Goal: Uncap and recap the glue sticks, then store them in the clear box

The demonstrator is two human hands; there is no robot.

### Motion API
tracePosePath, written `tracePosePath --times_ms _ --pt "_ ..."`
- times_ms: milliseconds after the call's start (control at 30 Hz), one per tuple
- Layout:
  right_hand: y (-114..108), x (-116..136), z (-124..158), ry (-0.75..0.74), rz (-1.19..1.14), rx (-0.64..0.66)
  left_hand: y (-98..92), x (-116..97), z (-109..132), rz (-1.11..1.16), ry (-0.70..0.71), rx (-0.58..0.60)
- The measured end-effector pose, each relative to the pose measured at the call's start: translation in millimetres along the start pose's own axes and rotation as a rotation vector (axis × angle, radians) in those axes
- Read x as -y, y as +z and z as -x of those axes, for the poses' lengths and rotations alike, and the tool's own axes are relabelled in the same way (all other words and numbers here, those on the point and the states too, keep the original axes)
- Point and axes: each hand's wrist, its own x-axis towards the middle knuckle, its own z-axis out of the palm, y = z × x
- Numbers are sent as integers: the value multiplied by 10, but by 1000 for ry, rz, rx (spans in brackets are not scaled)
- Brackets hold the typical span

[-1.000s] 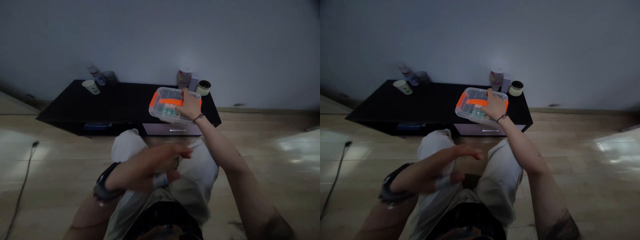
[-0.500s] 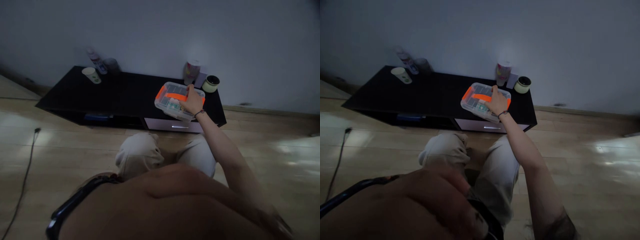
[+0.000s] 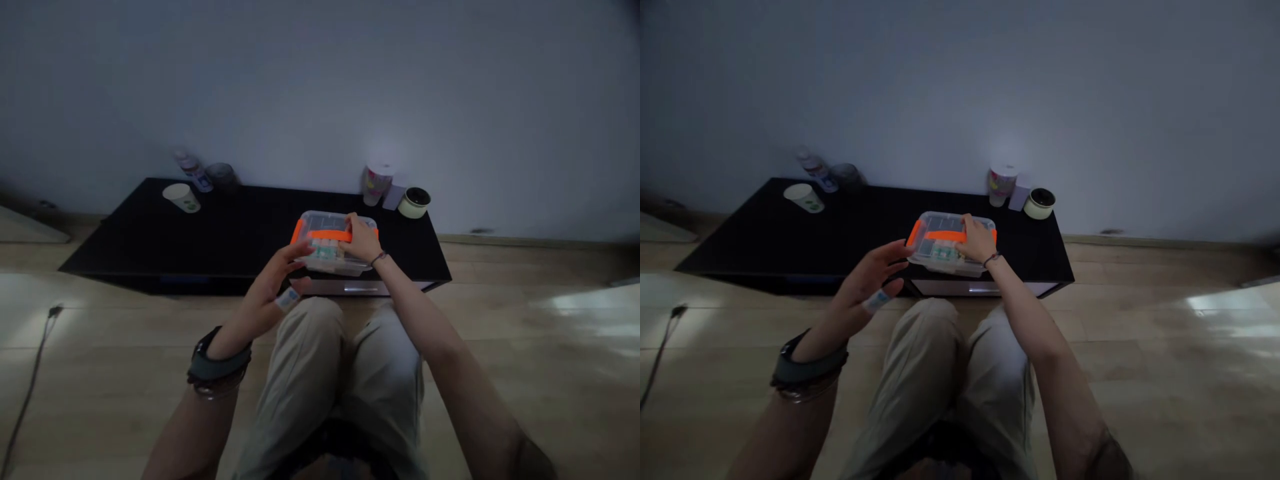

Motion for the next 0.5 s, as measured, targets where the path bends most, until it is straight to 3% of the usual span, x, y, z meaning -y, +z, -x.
tracePosePath --times_ms 133,267,400,500 --pt "62 -23 -196 -65 23 52 -162 594 -220 -130 -193 -131" --pt "108 -7 -317 -111 51 78 -256 1081 -404 -206 -293 -270" --pt "124 2 -337 -151 49 85 -297 1402 -537 -215 -386 -311" --pt "68 -43 -306 -144 16 -5 -326 1534 -631 -184 -454 -303"
